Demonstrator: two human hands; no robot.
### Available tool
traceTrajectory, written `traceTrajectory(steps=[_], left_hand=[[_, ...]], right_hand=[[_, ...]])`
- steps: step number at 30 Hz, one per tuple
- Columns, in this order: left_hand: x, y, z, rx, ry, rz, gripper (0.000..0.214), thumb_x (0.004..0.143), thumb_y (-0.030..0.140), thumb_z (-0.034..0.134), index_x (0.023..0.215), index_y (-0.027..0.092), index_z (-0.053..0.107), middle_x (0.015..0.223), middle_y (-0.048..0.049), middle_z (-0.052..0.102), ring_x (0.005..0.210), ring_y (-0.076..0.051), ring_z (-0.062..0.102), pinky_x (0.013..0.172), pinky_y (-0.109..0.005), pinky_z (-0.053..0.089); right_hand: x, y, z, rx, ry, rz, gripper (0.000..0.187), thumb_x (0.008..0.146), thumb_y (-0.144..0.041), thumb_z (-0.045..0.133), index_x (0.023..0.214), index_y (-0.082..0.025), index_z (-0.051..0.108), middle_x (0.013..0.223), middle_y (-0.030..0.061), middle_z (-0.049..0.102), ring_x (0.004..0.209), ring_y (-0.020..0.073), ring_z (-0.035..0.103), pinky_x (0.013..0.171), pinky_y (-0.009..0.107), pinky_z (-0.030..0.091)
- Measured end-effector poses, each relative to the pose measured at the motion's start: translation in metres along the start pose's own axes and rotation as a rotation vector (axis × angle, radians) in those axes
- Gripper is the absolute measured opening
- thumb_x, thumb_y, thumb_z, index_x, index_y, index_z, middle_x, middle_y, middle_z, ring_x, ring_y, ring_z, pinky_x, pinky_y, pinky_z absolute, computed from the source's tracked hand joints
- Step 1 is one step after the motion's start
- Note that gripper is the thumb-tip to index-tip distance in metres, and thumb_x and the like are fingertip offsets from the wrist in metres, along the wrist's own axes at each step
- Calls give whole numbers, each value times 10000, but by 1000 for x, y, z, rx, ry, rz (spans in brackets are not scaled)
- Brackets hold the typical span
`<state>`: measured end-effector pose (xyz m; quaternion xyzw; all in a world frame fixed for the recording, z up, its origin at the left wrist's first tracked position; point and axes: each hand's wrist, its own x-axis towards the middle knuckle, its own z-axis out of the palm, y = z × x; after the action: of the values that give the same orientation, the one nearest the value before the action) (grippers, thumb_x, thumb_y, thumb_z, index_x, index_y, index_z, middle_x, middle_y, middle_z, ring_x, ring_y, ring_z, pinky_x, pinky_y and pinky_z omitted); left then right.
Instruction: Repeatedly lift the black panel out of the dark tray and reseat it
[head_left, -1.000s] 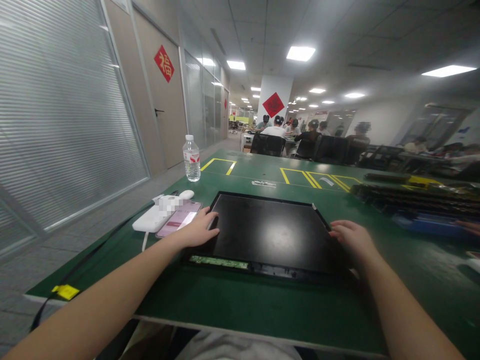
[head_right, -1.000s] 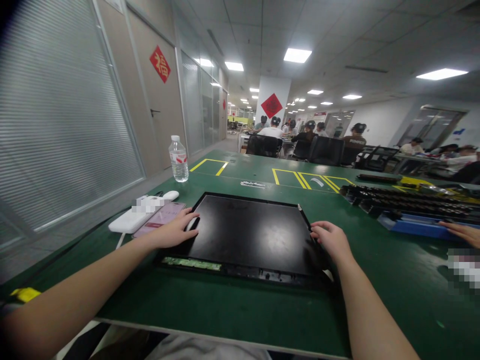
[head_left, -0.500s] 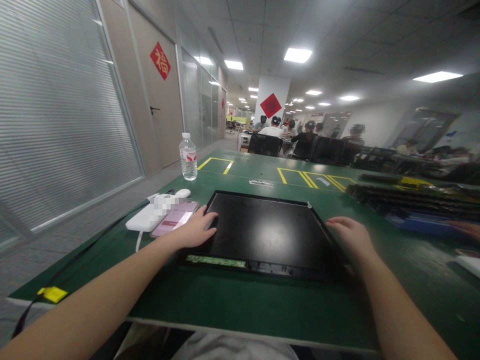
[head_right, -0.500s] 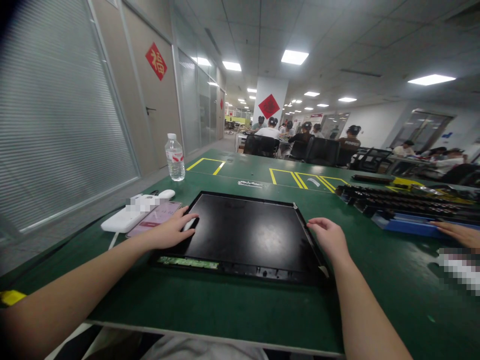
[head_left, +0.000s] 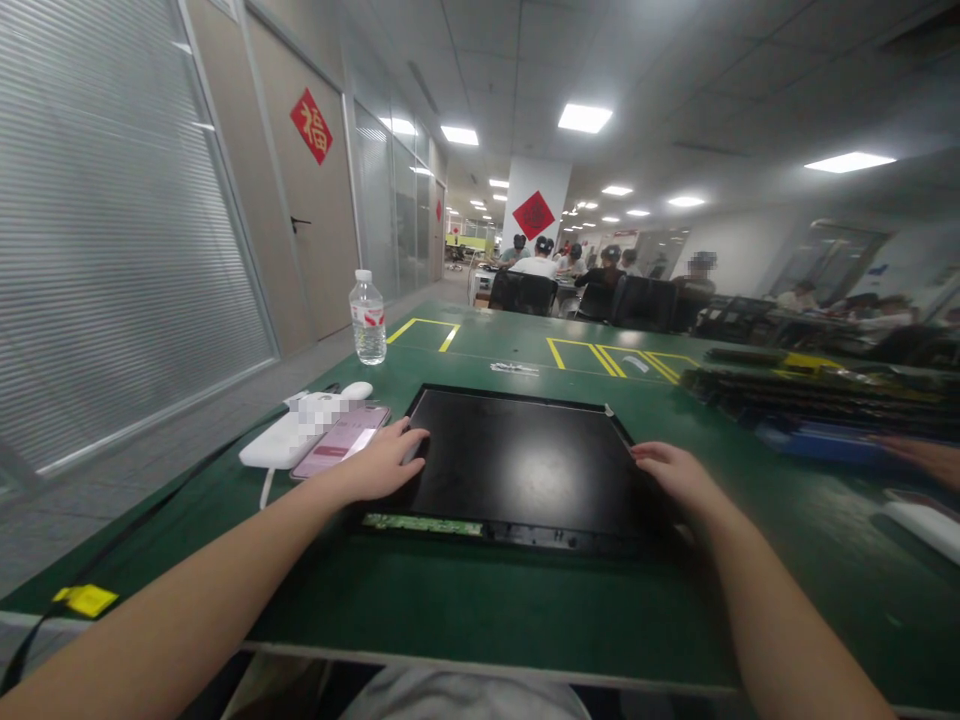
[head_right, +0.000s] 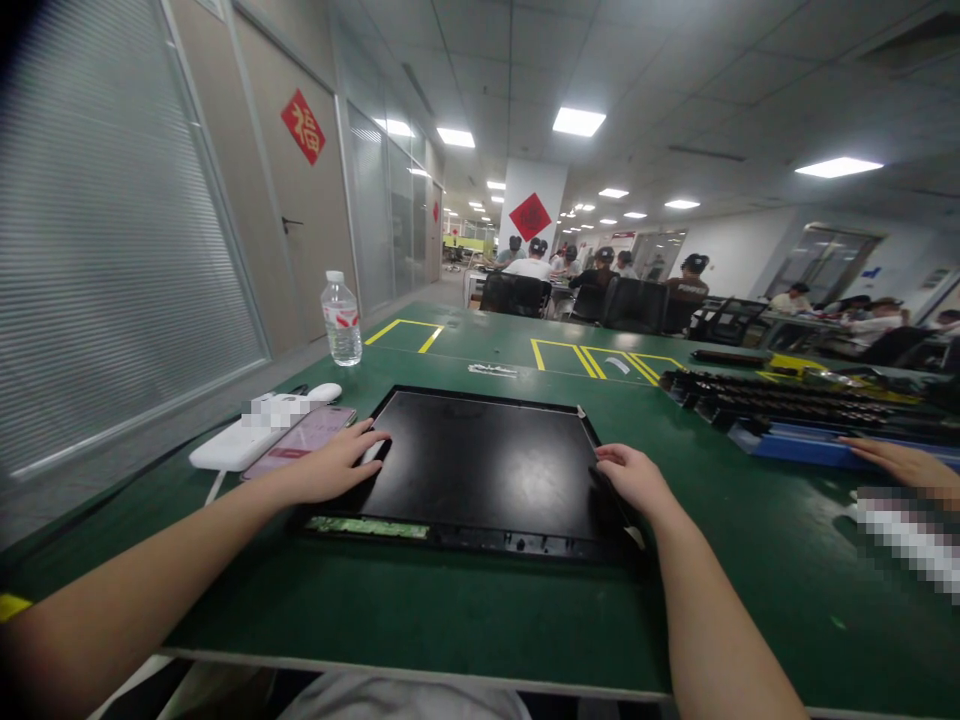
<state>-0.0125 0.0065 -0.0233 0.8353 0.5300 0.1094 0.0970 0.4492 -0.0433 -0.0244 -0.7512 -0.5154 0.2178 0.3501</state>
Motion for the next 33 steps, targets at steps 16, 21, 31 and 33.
traceTrajectory(steps=[16,21,31,33], left_hand=[[1,0,-2,-43,67,94,564,831,400,493,1322,137,581,1404,-165,568,1308,-309,516,1122,-436,377],[-1,5,2,90,72,109,466,885,371,463,1278,193,638,1477,-172,483,1396,-369,391,1144,-551,282],[-7,12,-5,-10,-31,189,512,896,448,466,1314,195,618,1487,-177,472,1398,-345,402,1137,-492,333],[-7,12,-4,-14,-32,183,511,894,452,472,1315,202,617,1487,-173,473,1395,-346,410,1138,-491,333]], right_hand=[[1,0,7,93,-5,-67,195,624,-157,637,781,-242,716,863,45,744,909,237,690,879,357,521],[-2,0,3,-31,-35,-134,269,674,-255,663,932,-216,729,992,78,726,1002,258,661,973,397,472],[-29,-8,-22,-396,-552,-193,1217,485,-442,866,1553,-290,302,1659,126,4,1499,384,100,1186,499,185],[-31,-10,-24,-393,-576,-194,1245,469,-429,873,1558,-310,281,1661,108,-36,1498,387,94,1186,497,184]])
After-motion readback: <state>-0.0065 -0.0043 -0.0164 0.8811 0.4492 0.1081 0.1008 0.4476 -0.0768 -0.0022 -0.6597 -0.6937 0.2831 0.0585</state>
